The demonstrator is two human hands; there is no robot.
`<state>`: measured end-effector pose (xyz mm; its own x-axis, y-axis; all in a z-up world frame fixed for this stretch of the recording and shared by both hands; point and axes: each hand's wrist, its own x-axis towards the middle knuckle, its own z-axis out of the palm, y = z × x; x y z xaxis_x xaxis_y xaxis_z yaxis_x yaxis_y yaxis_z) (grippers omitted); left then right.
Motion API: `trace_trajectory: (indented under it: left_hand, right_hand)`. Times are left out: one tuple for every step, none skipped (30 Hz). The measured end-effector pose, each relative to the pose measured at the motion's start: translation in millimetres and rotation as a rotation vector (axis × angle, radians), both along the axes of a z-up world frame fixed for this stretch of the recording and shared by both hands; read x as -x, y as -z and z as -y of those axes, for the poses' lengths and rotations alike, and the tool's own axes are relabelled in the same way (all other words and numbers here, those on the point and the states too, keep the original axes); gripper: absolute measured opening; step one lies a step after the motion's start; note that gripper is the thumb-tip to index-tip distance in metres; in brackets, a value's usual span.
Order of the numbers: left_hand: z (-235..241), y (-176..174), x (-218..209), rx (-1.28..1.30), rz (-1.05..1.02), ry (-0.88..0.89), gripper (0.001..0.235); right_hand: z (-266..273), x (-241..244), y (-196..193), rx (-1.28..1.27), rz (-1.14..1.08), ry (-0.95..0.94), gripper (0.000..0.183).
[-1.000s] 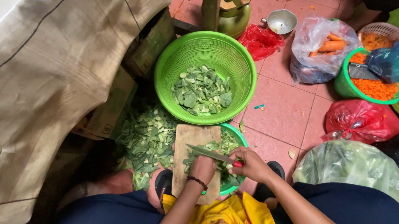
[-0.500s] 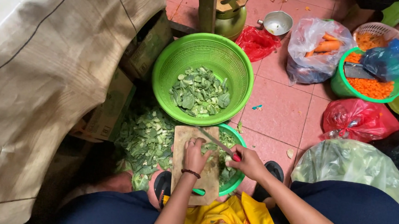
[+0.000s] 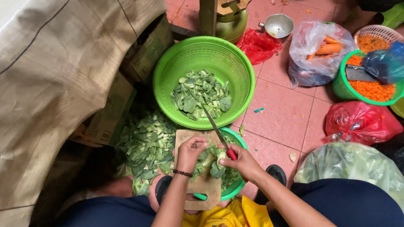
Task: Chopping green leafy vegetables on a cutting board.
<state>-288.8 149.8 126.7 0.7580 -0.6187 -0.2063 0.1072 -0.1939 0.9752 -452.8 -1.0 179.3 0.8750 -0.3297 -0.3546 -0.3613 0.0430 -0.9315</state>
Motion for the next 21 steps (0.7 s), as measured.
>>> trace_trajectory:
  left_hand:
    - [0, 19, 2, -0.002, -0.003, -0.004, 0.011]
    - [1, 38, 3, 0.102, -0.089, 0.042, 0.012]
    - [2, 57, 5, 0.206, -0.174, 0.091, 0.012]
    - [0, 53, 6, 0.205, -0.176, 0.088, 0.012]
    - [-1, 49, 6, 0.227, -0.194, 0.118, 0.009]
    - [-2, 44, 6, 0.249, -0.212, 0.148, 0.007]
    - [-5, 27, 3, 0.249, -0.212, 0.147, 0.007]
    - [-8, 9, 1, 0.189, -0.234, 0.162, 0.007]
    - [-11, -8, -3, 0.129, -0.255, 0.175, 0.010]
    - [-18, -3, -9, 0.129, -0.253, 0.172, 0.010]
    - [-26, 3, -13, -0.019, -0.112, 0.174, 0.010]
    - [-34, 8, -18, -0.167, 0.029, 0.176, 0.012]
    - [-39, 14, -18, -0.168, 0.028, 0.171, 0.012]
    - [-44, 21, -17, -0.294, 0.250, 0.195, 0.015]
    - [-48, 27, -16, -0.418, 0.473, 0.220, 0.021]
    - [-45, 22, -11, -0.417, 0.473, 0.219, 0.021]
    - [-44, 17, -4, -0.451, 0.576, 0.251, 0.026]
    - [-43, 12, 2, -0.484, 0.679, 0.285, 0.032]
    - [-43, 21, 5, -0.483, 0.679, 0.282, 0.032]
    - [-42, 30, 8, -0.533, 0.738, 0.277, 0.029]
    - [-41, 39, 11, -0.582, 0.798, 0.274, 0.026]
  right_hand:
    - [-3, -3, 0, -0.002, -0.003, -0.004, 0.054]
    - [-6, -6, 1, -0.030, 0.017, 0.022, 0.051]
    - [-9, -9, 1, -0.056, 0.037, 0.050, 0.048]
    - [-11, -10, 0, -0.058, 0.035, 0.048, 0.048]
    - [-13, -13, -2, -0.076, 0.044, 0.066, 0.046]
    - [-15, -15, -4, -0.094, 0.053, 0.084, 0.044]
    - [-14, -16, -3, -0.094, 0.053, 0.082, 0.044]
    - [-14, -16, -2, -0.136, 0.065, 0.114, 0.038]
    - [-14, -18, -1, -0.178, 0.078, 0.145, 0.034]
    - [-10, -19, 0, -0.178, 0.079, 0.142, 0.034]
    - [-7, -19, 1, -0.136, 0.045, 0.162, 0.032]
    - [-5, -20, 3, -0.094, 0.011, 0.181, 0.030]
    - [-2, -19, 1, -0.095, 0.010, 0.177, 0.030]
    - [1, -18, -1, -0.101, 0.023, 0.168, 0.030]
    - [4, -17, -2, -0.105, 0.038, 0.162, 0.030]
    - [8, -17, 2, -0.104, 0.038, 0.161, 0.030]
    - [10, -15, 7, -0.071, 0.028, 0.168, 0.032]
    - [11, -12, 12, -0.038, 0.018, 0.174, 0.034]
    - [11, -10, 16, -0.037, 0.019, 0.173, 0.034]
    - [12, -8, 19, 0.028, -0.069, 0.147, 0.033]
    - [13, -4, 22, 0.094, -0.158, 0.123, 0.033]
